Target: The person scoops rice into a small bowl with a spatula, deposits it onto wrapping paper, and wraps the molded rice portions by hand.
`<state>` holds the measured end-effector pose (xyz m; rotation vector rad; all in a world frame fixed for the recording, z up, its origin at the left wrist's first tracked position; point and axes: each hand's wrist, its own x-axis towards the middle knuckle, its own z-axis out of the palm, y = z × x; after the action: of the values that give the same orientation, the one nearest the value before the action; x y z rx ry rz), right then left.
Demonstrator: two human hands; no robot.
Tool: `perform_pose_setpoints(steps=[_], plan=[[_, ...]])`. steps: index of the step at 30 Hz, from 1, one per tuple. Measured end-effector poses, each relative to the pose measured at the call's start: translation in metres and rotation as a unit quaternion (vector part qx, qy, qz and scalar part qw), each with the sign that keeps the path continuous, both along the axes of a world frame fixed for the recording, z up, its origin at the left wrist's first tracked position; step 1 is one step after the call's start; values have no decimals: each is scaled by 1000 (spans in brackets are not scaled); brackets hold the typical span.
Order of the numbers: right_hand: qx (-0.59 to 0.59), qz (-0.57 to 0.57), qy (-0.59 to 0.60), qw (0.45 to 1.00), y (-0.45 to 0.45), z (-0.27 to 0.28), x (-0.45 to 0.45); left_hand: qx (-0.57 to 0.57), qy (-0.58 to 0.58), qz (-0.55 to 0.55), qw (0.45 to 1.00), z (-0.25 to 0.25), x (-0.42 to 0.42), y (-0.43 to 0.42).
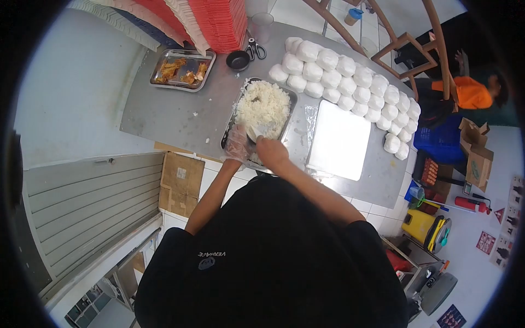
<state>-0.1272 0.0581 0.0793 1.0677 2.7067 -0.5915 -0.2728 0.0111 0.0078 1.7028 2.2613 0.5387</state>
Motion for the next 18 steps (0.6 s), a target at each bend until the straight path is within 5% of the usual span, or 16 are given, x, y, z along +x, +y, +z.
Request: perform_pose_setpoints(steps=[4, 6, 7, 9, 10, 13, 18], plan=[[43, 9, 20, 999, -18, 15, 3, 75, -52, 37, 995, 3, 2, -2], [40, -4, 51, 998, 2, 29, 22, 213, -199, 68, 954, 17, 3, -8], [39, -15, 80, 996, 18, 32, 35, 214, -198, 72, 954, 18, 2, -8], [-48, -83, 101, 990, 54, 26, 61, 244, -403, 90, 877, 17, -2, -6], [-48, -78, 102, 990, 54, 19, 64, 247, -401, 93, 877, 13, -4, -7], [-276, -291, 259, 878, 30, 13, 70, 240, -440, 43, 864, 11, -9, -5], [-226, -254, 262, 903, -18, 32, 47, 218, -359, 6, 908, 28, -3, -4]])
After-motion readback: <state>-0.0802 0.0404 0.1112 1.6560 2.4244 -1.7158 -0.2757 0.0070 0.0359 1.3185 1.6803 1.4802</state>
